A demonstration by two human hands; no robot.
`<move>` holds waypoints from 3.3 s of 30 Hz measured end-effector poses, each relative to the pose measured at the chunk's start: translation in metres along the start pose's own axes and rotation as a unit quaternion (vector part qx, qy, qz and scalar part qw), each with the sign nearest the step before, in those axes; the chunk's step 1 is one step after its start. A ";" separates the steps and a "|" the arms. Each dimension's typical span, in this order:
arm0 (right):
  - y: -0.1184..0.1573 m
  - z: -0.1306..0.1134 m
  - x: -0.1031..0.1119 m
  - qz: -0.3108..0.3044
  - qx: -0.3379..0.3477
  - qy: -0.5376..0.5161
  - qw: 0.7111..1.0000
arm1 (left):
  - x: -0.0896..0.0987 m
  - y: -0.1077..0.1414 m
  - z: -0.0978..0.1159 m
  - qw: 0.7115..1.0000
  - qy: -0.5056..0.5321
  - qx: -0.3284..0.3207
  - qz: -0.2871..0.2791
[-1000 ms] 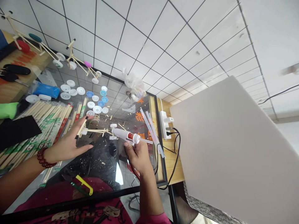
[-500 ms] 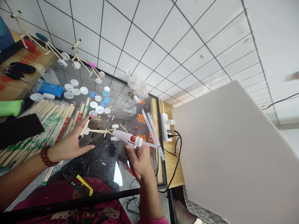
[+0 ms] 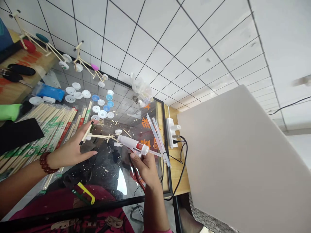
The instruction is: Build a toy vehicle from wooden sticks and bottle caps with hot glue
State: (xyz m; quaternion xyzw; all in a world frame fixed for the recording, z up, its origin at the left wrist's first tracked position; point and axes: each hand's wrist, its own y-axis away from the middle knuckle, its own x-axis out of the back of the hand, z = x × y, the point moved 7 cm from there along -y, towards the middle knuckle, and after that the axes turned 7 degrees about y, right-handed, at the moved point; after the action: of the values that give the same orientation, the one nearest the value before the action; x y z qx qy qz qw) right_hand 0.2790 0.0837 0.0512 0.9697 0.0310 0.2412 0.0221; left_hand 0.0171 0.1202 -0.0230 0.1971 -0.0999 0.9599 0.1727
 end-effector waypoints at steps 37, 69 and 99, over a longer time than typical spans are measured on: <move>-0.010 -0.001 0.002 -0.016 0.099 0.090 0.991 | 0.006 -0.002 0.005 0.999 0.019 0.029 0.008; 0.001 -0.010 0.000 -0.025 0.052 0.087 0.995 | 0.001 0.000 0.005 0.999 0.021 -0.020 0.027; 0.000 -0.002 -0.005 -0.016 0.020 0.060 0.998 | 0.001 0.002 -0.006 0.999 -0.018 -0.011 0.046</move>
State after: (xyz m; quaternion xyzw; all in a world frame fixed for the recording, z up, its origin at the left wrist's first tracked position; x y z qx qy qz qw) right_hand 0.2733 0.0829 0.0506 0.9533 0.0524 0.2975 0.0050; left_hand 0.0135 0.1205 -0.0281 0.2074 -0.1229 0.9620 0.1285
